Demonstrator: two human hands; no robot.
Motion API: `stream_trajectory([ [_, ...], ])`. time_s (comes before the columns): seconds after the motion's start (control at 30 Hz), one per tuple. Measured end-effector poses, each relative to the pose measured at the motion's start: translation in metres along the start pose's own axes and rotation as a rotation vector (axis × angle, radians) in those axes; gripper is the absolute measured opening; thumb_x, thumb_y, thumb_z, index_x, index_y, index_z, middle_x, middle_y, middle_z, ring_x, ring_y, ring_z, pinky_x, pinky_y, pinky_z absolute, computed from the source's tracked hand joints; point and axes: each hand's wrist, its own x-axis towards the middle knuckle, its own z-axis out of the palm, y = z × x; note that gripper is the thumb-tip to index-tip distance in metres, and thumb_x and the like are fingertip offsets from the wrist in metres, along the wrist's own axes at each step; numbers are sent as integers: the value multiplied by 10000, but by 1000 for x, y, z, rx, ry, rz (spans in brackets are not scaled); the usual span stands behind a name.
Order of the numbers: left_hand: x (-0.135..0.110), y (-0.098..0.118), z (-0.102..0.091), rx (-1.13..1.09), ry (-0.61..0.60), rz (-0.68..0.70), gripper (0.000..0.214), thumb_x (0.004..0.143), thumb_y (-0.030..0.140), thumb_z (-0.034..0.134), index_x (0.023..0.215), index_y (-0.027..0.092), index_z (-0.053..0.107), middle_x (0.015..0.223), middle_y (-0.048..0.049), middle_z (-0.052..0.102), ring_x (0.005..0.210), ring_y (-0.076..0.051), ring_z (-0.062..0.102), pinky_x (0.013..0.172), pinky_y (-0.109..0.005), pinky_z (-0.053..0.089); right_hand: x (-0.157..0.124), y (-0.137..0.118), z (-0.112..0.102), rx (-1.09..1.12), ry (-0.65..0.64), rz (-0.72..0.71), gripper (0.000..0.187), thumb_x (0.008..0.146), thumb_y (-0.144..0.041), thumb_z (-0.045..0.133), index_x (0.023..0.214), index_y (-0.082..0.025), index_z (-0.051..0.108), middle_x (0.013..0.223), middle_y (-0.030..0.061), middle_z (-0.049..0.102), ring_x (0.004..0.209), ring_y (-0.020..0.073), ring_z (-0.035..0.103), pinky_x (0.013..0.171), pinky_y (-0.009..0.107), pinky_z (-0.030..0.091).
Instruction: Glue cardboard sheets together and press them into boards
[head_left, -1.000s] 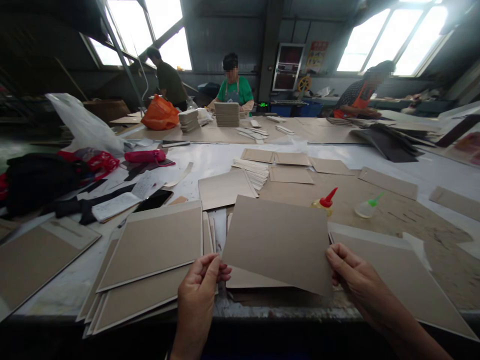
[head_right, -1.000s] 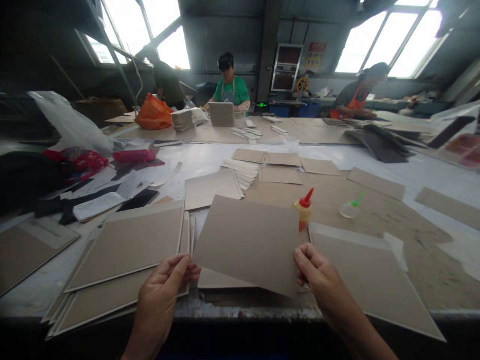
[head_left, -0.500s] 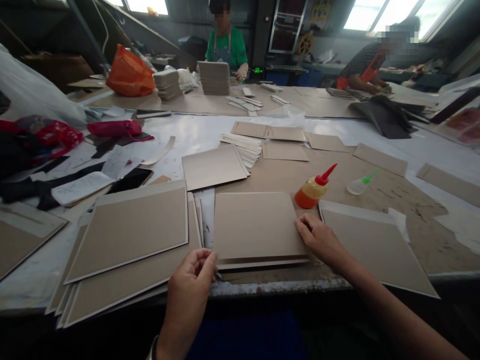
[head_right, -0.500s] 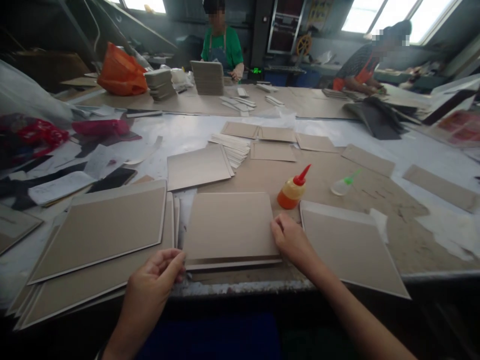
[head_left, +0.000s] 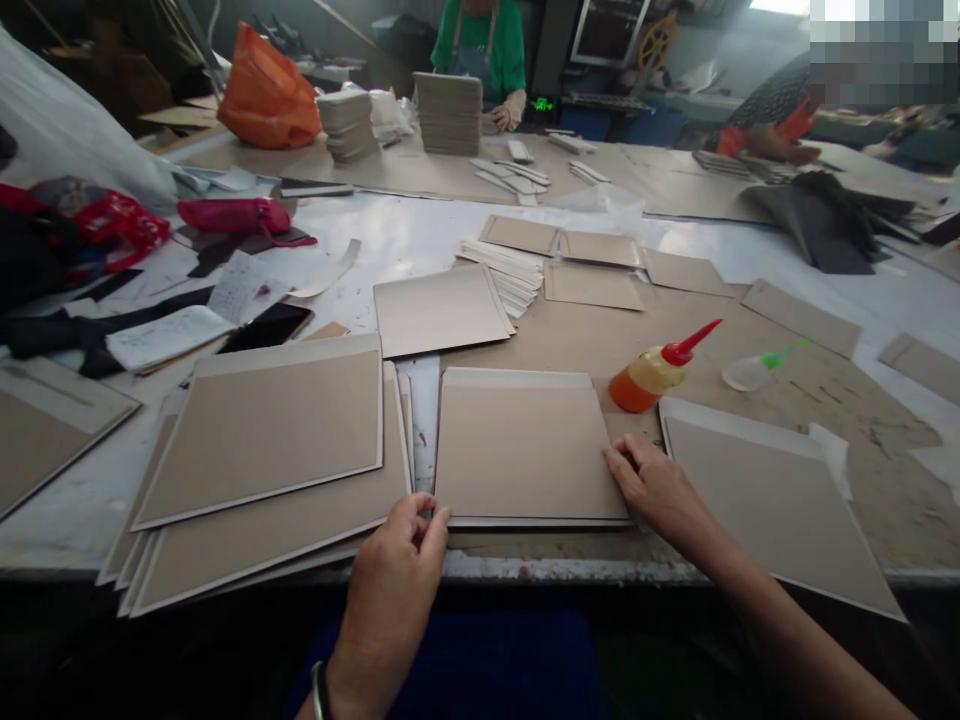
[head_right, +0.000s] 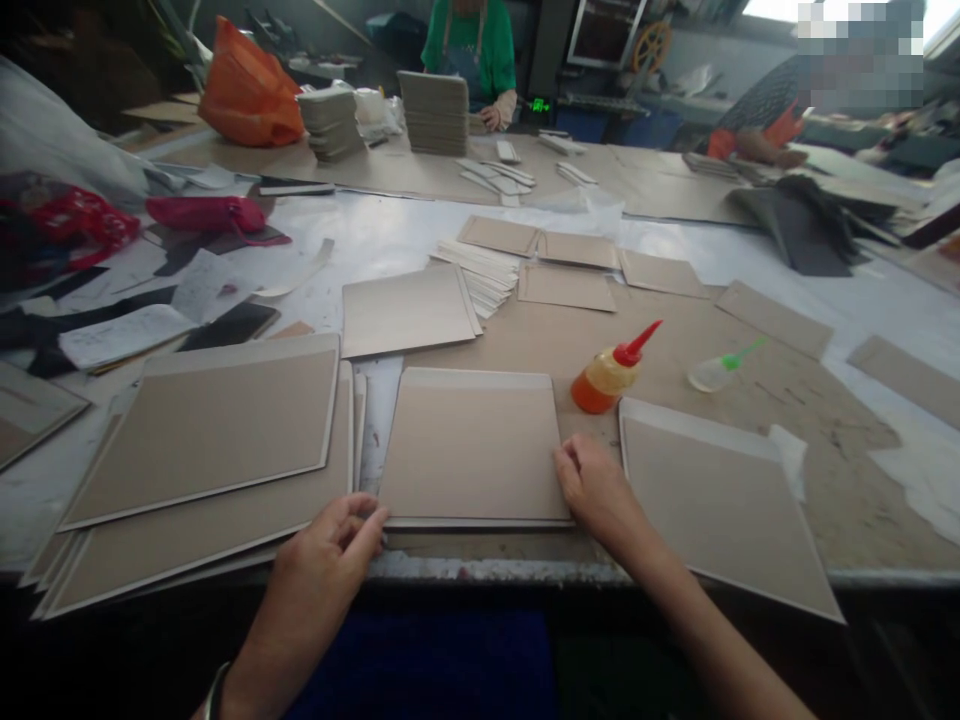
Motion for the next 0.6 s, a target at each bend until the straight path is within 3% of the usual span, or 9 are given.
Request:
stream_trajectory([
  [0.6,-8,-9,8,113,130,199,229,801,368,449,907,204,569,604,7,618,547,-180,604,543,-270,427,2,6,3,-16,-9,-18,205,774,-368,380,608,-247,382,576,25,518,560,191,501,535,299,348],
])
